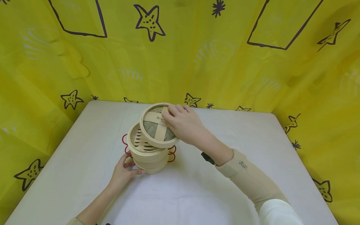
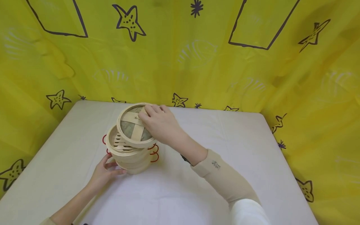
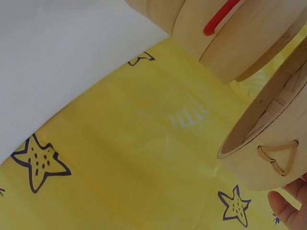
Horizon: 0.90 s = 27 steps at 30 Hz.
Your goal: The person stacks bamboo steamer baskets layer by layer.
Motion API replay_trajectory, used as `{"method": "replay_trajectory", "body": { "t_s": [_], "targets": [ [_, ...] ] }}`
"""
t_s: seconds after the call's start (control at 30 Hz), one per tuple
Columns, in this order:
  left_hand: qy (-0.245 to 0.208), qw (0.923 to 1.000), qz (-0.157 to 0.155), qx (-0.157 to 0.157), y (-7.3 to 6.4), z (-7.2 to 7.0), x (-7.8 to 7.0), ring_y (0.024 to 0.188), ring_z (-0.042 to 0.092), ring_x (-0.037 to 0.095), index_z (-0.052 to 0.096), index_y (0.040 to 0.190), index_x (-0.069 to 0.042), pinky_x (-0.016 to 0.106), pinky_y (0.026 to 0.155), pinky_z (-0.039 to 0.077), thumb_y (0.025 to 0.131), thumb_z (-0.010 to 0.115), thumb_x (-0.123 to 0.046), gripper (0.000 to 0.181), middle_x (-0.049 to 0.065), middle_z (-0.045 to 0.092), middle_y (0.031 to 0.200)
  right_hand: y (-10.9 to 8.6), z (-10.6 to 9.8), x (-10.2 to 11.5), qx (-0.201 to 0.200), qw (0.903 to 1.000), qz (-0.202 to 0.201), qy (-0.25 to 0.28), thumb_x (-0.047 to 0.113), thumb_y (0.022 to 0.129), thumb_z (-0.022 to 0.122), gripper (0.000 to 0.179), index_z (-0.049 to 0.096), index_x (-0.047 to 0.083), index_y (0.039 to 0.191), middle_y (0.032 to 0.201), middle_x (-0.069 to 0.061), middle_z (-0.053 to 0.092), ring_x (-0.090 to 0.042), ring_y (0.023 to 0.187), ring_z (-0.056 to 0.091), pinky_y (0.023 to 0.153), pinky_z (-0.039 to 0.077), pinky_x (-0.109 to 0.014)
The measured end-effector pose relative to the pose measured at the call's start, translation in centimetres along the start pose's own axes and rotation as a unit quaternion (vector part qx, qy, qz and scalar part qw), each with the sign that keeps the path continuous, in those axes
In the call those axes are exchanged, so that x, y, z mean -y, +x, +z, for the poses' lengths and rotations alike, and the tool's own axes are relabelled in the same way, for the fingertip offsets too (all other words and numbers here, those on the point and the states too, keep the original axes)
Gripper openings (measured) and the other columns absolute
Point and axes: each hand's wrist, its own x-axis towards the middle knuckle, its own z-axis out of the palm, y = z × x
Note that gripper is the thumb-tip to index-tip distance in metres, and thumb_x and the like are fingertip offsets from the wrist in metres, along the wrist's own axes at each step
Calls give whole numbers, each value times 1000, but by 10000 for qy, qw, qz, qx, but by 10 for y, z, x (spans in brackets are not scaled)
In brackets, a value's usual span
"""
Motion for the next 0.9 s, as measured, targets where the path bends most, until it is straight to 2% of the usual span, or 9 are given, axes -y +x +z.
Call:
{"method": "replay_trajectory", "body": {
  "t_s": [0.2, 0.37, 0.6, 0.9],
  "targets": [
    [38, 10000, 2, 29, 0, 0, 0, 109, 49, 29, 34, 136, -12, 41, 88, 40, 66, 82, -17, 85, 14, 44, 127, 7, 3, 6, 164, 9999, -36, -20, 26, 98, 41, 15, 53, 15, 97, 96, -1, 47, -19, 90, 47, 83, 37, -35],
    [38, 10000, -11, -8, 1, 0, 1, 108, 50, 28, 35, 136, -12, 38, 86, 41, 65, 82, -16, 84, 13, 45, 127, 12, 4, 11, 269, 9996, -74, -9, 26, 98, 40, 17, 53, 16, 101, 99, -1, 48, -19, 95, 47, 86, 36, -35],
    [58, 10000, 66, -5, 1, 0, 2, 107, 50, 28, 35, 136, -12, 34, 83, 41, 65, 82, -16, 85, 11, 44, 128, 19, 7, 19, 306, 9994, -135, -28, 26, 98, 41, 17, 54, 16, 99, 97, -1, 48, -20, 103, 48, 88, 37, -35],
    [83, 10000, 9, 12, 0, -1, 1, 108, 50, 28, 34, 137, -11, 33, 82, 41, 66, 82, -16, 86, 12, 43, 128, 23, 11, 28, 537, 9984, -135, -68, 29, 98, 38, 20, 54, 18, 103, 106, 1, 50, -17, 100, 47, 88, 35, -32]
  ]
}}
